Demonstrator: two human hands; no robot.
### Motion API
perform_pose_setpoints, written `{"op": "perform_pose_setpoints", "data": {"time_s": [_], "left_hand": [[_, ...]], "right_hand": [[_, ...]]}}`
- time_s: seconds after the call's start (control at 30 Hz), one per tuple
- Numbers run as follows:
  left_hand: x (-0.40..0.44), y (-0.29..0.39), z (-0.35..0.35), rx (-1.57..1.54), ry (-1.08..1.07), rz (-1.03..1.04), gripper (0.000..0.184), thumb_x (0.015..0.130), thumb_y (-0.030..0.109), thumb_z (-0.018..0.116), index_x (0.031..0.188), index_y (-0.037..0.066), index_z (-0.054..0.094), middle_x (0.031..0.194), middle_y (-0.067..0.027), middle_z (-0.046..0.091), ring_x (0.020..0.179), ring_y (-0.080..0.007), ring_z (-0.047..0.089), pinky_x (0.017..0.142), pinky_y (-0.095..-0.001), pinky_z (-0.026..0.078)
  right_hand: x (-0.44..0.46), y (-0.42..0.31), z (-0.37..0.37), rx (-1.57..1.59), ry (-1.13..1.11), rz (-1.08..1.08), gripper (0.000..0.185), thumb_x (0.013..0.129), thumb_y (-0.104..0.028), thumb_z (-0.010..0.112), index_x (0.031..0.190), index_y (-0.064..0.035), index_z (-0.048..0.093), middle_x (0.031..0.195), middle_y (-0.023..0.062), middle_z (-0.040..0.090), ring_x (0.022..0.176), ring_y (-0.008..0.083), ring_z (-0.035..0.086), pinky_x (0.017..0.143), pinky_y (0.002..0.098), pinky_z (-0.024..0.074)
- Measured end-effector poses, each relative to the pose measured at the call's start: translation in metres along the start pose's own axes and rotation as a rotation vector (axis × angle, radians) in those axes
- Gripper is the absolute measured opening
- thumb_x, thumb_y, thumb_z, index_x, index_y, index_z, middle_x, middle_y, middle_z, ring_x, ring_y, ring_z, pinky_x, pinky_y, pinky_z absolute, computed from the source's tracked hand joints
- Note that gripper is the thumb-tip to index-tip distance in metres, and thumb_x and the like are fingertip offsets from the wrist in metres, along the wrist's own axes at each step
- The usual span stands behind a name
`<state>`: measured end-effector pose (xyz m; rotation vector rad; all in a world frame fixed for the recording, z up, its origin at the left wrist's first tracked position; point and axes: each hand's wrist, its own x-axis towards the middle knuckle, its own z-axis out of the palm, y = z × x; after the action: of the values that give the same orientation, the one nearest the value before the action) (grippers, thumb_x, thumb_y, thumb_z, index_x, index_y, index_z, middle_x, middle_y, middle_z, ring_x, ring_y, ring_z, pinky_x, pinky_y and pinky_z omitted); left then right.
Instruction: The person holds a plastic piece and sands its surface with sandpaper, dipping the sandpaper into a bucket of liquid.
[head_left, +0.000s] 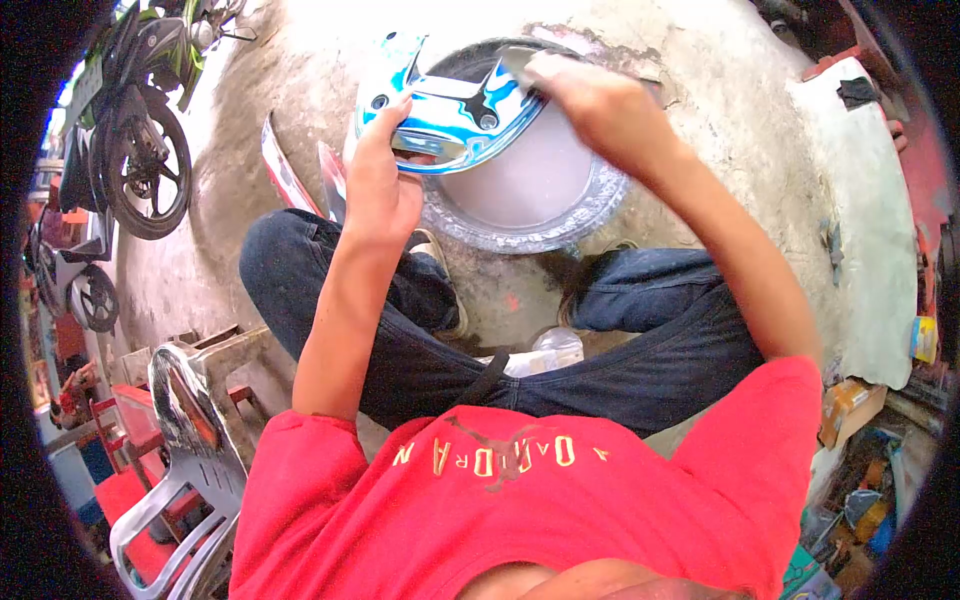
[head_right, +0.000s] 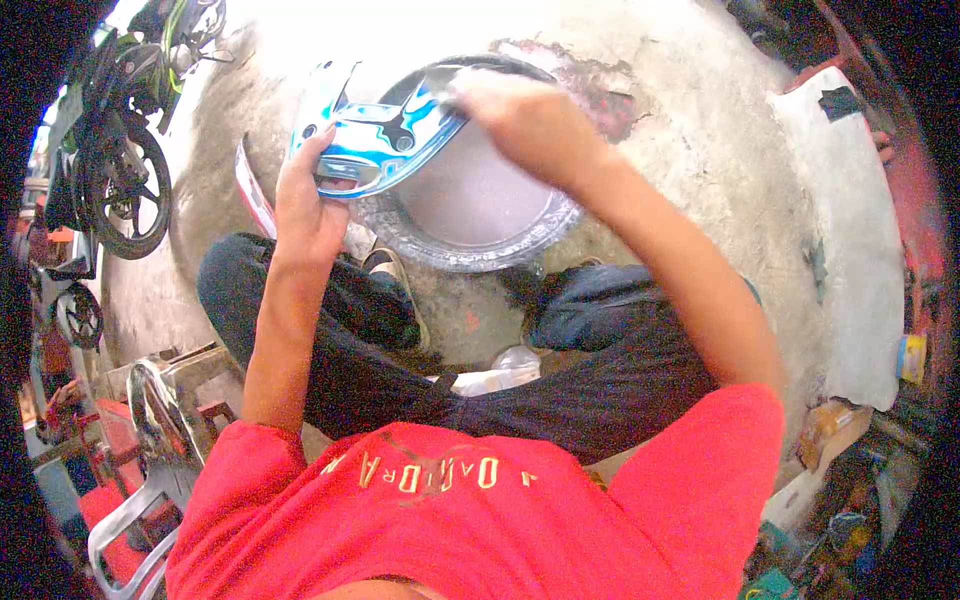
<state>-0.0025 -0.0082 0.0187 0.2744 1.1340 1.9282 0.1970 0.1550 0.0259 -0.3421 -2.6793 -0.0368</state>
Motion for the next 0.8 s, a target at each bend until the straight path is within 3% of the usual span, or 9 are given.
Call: {"op": "perform_pose_setpoints", "data": {"time_s": [0.07, 0.13, 0.27, 0.33, 0.4, 0.57, 0.67, 0.73, 0.8], "left_hand": [[-0.004, 0.001, 0.004, 0.047, 0.007, 0.027, 0.027, 0.092, 0.015, 0.063, 0.117, 0.005, 0.063, 0.109, -0.0065, 0.068, 0.096, -0.0163, 0.066, 0.081, -0.0341, 0.052], [-0.006, 0.002, 0.006, 0.12, 0.031, 0.063, 0.027, 0.092, 0.016, 0.063, 0.117, 0.005, 0.063, 0.108, -0.0062, 0.068, 0.095, -0.0162, 0.066, 0.079, -0.0338, 0.053], [-0.006, 0.0, 0.006, 0.103, -0.003, 0.101, 0.034, 0.091, 0.015, 0.065, 0.123, 0.005, 0.059, 0.107, -0.0054, 0.068, 0.092, -0.0156, 0.067, 0.071, -0.0311, 0.054], [-0.011, 0.001, 0.014, 0.109, 0.063, 0.136, 0.038, 0.091, 0.014, 0.066, 0.126, 0.006, 0.056, 0.106, -0.005, 0.068, 0.092, -0.0156, 0.067, 0.067, -0.0298, 0.054], [-0.014, 0.002, 0.015, 0.153, 0.05, 0.174, 0.041, 0.09, 0.014, 0.067, 0.129, 0.008, 0.054, 0.106, -0.0048, 0.067, 0.093, -0.0158, 0.067, 0.065, -0.0296, 0.054], [-0.015, 0.001, 0.018, 0.175, 0.056, 0.177, 0.04, 0.09, 0.011, 0.067, 0.127, 0.004, 0.055, 0.115, -0.0087, 0.065, 0.101, -0.0212, 0.066, 0.08, -0.0361, 0.054], [-0.011, -0.001, 0.011, 0.184, 0.056, 0.148, 0.04, 0.09, 0.012, 0.067, 0.127, 0.004, 0.055, 0.115, -0.0085, 0.065, 0.1, -0.0212, 0.066, 0.081, -0.0368, 0.054], [-0.017, 0.002, 0.02, 0.184, 0.083, 0.166, 0.039, 0.09, 0.012, 0.067, 0.126, 0.004, 0.056, 0.113, -0.0085, 0.065, 0.099, -0.0208, 0.066, 0.081, -0.0357, 0.054], [-0.015, -0.001, 0.016, 0.142, 0.071, 0.175, 0.038, 0.09, 0.013, 0.068, 0.125, 0.007, 0.055, 0.107, -0.0059, 0.066, 0.089, -0.0161, 0.067, 0.066, -0.0307, 0.053]], "right_hand": [[0.003, 0.012, -0.001, -0.055, -0.154, 0.14, 0.035, 0.09, -0.006, 0.053, 0.122, -0.0075, 0.065, 0.125, 0.0148, 0.067, 0.114, 0.028, 0.066, 0.096, 0.037, 0.0541], [0.002, -0.011, 0.007, 0.076, 0.112, -0.118, 0.035, 0.088, -0.006, 0.054, 0.122, -0.006, 0.065, 0.124, 0.0156, 0.067, 0.114, 0.0283, 0.066, 0.097, 0.0375, 0.054], [0.002, -0.054, 0.001, 0.096, 0.188, -0.267, 0.037, 0.088, -0.008, 0.056, 0.124, -0.0035, 0.062, 0.125, 0.0155, 0.066, 0.117, 0.0287, 0.064, 0.1, 0.0371, 0.0521], [0.005, -0.021, 0.002, 0.072, 0.156, -0.164, 0.039, 0.089, -0.007, 0.054, 0.127, -0.003, 0.061, 0.126, 0.0165, 0.066, 0.116, 0.0285, 0.065, 0.1, 0.0376, 0.052], [0.011, -0.003, -0.007, 0.019, -0.169, 0.196, 0.04, 0.09, -0.006, 0.051, 0.129, -0.0016, 0.06, 0.127, 0.0188, 0.065, 0.117, 0.0295, 0.064, 0.1, 0.0383, 0.0516], [0.002, -0.058, 0.008, 0.095, 0.192, -0.202, 0.037, 0.088, -0.007, 0.056, 0.124, 0.0006, 0.061, 0.124, 0.0182, 0.066, 0.117, 0.0293, 0.065, 0.099, 0.0378, 0.0528], [0.002, -0.046, 0.006, 0.113, 0.192, -0.198, 0.037, 0.088, -0.007, 0.056, 0.125, -0.004, 0.063, 0.124, 0.0153, 0.067, 0.116, 0.0279, 0.065, 0.098, 0.0369, 0.0536], [0.006, -0.011, 0.009, 0.11, 0.127, 0.008, 0.035, 0.089, -0.006, 0.055, 0.122, -0.0054, 0.064, 0.125, 0.0155, 0.066, 0.116, 0.0295, 0.065, 0.097, 0.0374, 0.054], [0.007, 0.005, 0.009, 0.096, -0.092, 0.196, 0.035, 0.089, -0.005, 0.055, 0.122, -0.005, 0.064, 0.125, 0.0164, 0.066, 0.116, 0.0305, 0.065, 0.097, 0.0376, 0.0538]]}}
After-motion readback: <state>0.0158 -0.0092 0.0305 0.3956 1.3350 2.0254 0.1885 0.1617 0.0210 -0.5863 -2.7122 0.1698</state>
